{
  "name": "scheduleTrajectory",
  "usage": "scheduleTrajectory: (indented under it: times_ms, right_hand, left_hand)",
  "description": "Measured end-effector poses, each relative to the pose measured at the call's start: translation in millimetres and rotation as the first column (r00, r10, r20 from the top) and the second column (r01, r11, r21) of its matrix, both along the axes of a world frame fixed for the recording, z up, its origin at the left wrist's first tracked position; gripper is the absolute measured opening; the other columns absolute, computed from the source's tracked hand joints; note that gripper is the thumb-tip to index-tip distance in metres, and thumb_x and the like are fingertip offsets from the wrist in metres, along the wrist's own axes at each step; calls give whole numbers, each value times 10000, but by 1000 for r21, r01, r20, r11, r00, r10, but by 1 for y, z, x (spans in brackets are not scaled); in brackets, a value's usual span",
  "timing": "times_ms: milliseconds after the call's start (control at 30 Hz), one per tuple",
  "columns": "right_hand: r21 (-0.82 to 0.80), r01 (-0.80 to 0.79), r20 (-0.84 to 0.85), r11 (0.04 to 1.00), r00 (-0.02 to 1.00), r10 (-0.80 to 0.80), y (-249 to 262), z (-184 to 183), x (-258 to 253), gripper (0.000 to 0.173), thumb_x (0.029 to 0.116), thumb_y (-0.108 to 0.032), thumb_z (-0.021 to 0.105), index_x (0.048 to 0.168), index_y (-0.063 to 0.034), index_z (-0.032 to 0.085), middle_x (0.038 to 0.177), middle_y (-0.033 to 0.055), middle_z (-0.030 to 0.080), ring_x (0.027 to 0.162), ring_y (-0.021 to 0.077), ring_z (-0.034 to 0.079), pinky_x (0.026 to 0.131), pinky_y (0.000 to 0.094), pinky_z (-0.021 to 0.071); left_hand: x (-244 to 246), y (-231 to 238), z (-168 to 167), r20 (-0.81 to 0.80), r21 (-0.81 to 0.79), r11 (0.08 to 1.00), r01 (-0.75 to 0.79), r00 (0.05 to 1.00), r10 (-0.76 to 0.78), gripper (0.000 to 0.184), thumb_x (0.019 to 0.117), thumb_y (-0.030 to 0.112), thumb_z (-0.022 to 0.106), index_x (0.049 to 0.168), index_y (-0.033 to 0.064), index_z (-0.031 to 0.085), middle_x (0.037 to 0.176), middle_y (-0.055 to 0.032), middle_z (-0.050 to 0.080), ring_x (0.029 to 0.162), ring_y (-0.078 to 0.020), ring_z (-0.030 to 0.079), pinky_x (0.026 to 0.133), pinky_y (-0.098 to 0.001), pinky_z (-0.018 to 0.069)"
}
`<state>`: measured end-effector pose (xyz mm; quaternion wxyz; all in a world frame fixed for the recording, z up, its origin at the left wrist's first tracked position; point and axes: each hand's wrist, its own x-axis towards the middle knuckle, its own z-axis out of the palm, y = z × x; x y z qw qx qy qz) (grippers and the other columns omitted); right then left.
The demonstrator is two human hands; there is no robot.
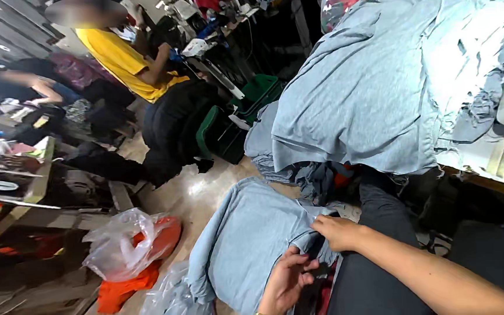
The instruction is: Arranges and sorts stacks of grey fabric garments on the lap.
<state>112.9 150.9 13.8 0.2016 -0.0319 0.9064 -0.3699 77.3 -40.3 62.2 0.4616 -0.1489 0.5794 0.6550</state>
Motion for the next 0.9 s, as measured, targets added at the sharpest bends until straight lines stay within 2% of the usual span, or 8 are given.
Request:
scheduleTrajectory:
  times_ms: [133, 300, 400, 500, 567, 667, 800, 900]
  right_hand:
    - [67, 93, 78, 993, 992, -98, -14, 6, -18, 466, 910, -48, 659, 1366, 2, 579, 1395, 237, 555, 1306, 446, 518, 994, 635, 466]
    - [-352, 339, -347, 872, 818, -458, -25, 36, -46, 259, 924, 39, 587, 1152, 29, 708, 1134, 225, 689, 1068, 366, 679, 925, 540, 551]
    - [-375, 264, -384, 889, 828, -408, -23, 48, -58, 317, 923, 90, 544, 1197, 23, 690, 1157, 227, 698, 1103, 374, 679, 956, 547, 537]
    - [-295, 191, -410, 936, 860, -304, -12, 60, -51, 382, 947, 80, 514, 1248, -49, 711, 1179, 183, 718, 1109, 347, 688, 942, 555, 538]
    - [-262, 165, -453, 951, 849, -272, -5, 59, -39, 387, 939, 86, 528, 1233, -58, 733, 1145, 178, 725, 1080, 338, 693, 931, 544, 542]
    - [-35, 140, -329, 989, 933, -144, 12, 37, -25, 348, 941, 63, 554, 1226, -43, 725, 1186, 200, 697, 1119, 372, 669, 948, 563, 529]
    - [66, 5, 74, 998, 997, -10, -5, -3, -12, 584, 871, -18, 709, 1431, -21, 543, 1490, 241, 494, 1351, 448, 495, 1046, 657, 429]
    - [68, 131, 28, 989, 991, -133, -17, 11, -31, 422, 908, -60, 663, 1327, -34, 623, 1322, 221, 617, 1189, 437, 610, 923, 659, 493]
  left_hand:
    - [-7, -26, 18, -24, 186, 982, -36, 999, 41, 234, 957, 52, 382, 896, 100, 603, 747, -53, 696, 539, -113, 665, 472, -237, 567]
    - [69, -39, -6, -505, -3, 964, -265, 832, 228, 456, 952, -39, 449, 1405, -18, 401, 1253, -69, 601, 838, -118, 696, 695, -302, 611]
    - [84, -14, -36, -218, -22, 883, -468, 864, 453, 404, 968, -63, 408, 1370, -41, 444, 1167, -130, 620, 847, -175, 682, 712, -311, 590]
    - [46, 21, -47, 134, -19, 767, -641, 759, 638, 120, 1041, 61, 400, 1033, 19, 512, 842, -117, 674, 717, -218, 712, 681, -339, 629]
    - [33, 34, -44, 196, -84, 874, -479, 852, 486, 145, 1010, 35, 422, 906, 36, 523, 699, -80, 626, 587, -177, 654, 587, -302, 605]
    - [23, 27, -31, 88, -134, 981, -144, 984, 156, 112, 993, -29, 442, 1081, -31, 512, 806, -163, 693, 642, -240, 715, 535, -337, 605]
    - [1, -1, -1, 107, 136, 982, -132, 987, 118, 197, 972, -8, 346, 935, 63, 526, 711, -88, 679, 524, -160, 673, 443, -266, 570]
    - [2, -23, 13, -52, 198, 968, -154, 984, 168, 214, 973, 18, 334, 979, 77, 539, 789, -78, 707, 569, -172, 704, 471, -296, 598]
